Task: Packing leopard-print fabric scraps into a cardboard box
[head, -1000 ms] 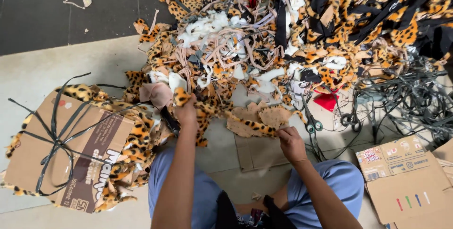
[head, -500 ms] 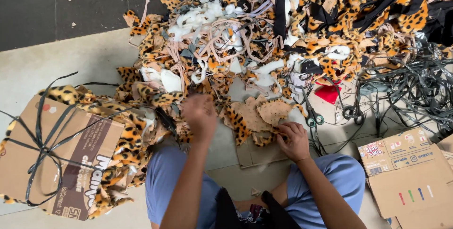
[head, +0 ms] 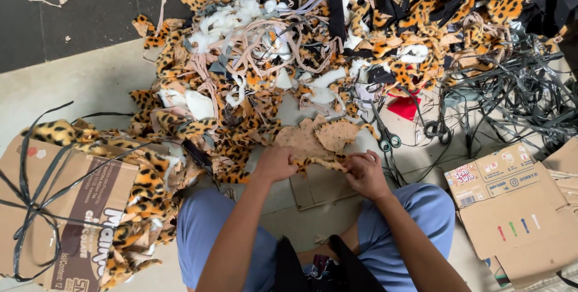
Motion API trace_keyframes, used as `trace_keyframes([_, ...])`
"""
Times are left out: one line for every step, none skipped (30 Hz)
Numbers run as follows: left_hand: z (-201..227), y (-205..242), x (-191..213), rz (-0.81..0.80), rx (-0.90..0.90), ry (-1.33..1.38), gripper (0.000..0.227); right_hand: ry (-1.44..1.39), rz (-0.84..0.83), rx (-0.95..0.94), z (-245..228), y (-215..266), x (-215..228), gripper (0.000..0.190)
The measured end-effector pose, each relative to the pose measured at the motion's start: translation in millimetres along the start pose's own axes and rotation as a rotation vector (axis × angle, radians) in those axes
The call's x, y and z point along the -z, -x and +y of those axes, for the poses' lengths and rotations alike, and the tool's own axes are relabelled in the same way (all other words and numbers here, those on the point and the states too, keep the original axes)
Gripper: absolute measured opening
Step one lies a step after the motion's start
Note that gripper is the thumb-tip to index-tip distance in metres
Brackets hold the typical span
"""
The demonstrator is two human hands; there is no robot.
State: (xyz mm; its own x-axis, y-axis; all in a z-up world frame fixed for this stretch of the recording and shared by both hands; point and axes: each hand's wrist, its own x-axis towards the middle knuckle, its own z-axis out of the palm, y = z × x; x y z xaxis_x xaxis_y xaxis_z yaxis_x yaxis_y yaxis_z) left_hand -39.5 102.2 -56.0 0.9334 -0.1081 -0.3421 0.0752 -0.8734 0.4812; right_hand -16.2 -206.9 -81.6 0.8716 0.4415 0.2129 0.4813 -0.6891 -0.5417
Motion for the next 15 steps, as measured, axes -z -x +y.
trace_keyframes([-3, 7, 3, -0.002, 0.028, 0.171, 0.011, 0.027, 0.037, 0.035, 3, -1, 4, 0.019])
trace_keyframes([-6, 13, 6, -0.004, 0.056, 0.342, 0.009, 0.055, 0.075, 0.069, 5, -2, 8, 0.021])
trace_keyframes([-6, 19, 3, -0.005, 0.057, 0.34, 0.009, 0.053, 0.076, 0.068, 6, -3, 10, 0.021])
trace_keyframes([-5, 24, 0, 0.106, -0.037, 0.325, 0.008, 0.113, 0.182, 0.121, 8, -6, 14, 0.021])
trace_keyframes([-5, 28, -3, 0.218, -0.129, 0.309, 0.007, 0.174, 0.287, 0.173, 10, -8, 17, 0.021])
trace_keyframes([2, 33, -6, 0.215, -0.132, 0.308, 0.007, 0.176, 0.289, 0.17, 6, -5, 19, 0.021])
trace_keyframes([7, 39, -9, 0.338, -0.231, 0.153, 0.012, 0.242, 0.269, 0.147, 2, -2, 21, 0.02])
trace_keyframes([13, 45, -13, 0.464, -0.324, -0.003, 0.021, 0.307, 0.247, 0.128, -1, 0, 22, 0.022])
trace_keyframes([18, 55, -18, 0.465, -0.323, -0.003, 0.021, 0.307, 0.246, 0.129, -2, 4, 21, 0.022])
trace_keyframes([23, 64, -22, 0.288, -0.305, -0.046, 0.03, 0.287, 0.191, 0.048, -3, 7, 20, 0.018])
trace_keyframes([28, 74, -26, 0.112, -0.285, -0.088, 0.044, 0.268, 0.136, -0.034, -4, 9, 19, 0.015])
trace_keyframes([22, 72, -41, 0.117, -0.282, -0.088, 0.044, 0.267, 0.137, -0.027, 2, 9, 16, 0.015])
trace_keyframes([16, 69, -56, 0.256, -0.189, 0.007, 0.032, 0.273, 0.108, -0.08, 9, 9, 12, 0.025])
trace_keyframes([10, 72, -73, 0.382, -0.094, 0.105, 0.02, 0.277, 0.069, -0.143, 14, 16, 7, 0.038])
trace_keyframes([6, 69, -76, 0.374, -0.088, 0.106, 0.02, 0.274, 0.061, -0.147, 17, 15, 2, 0.038])
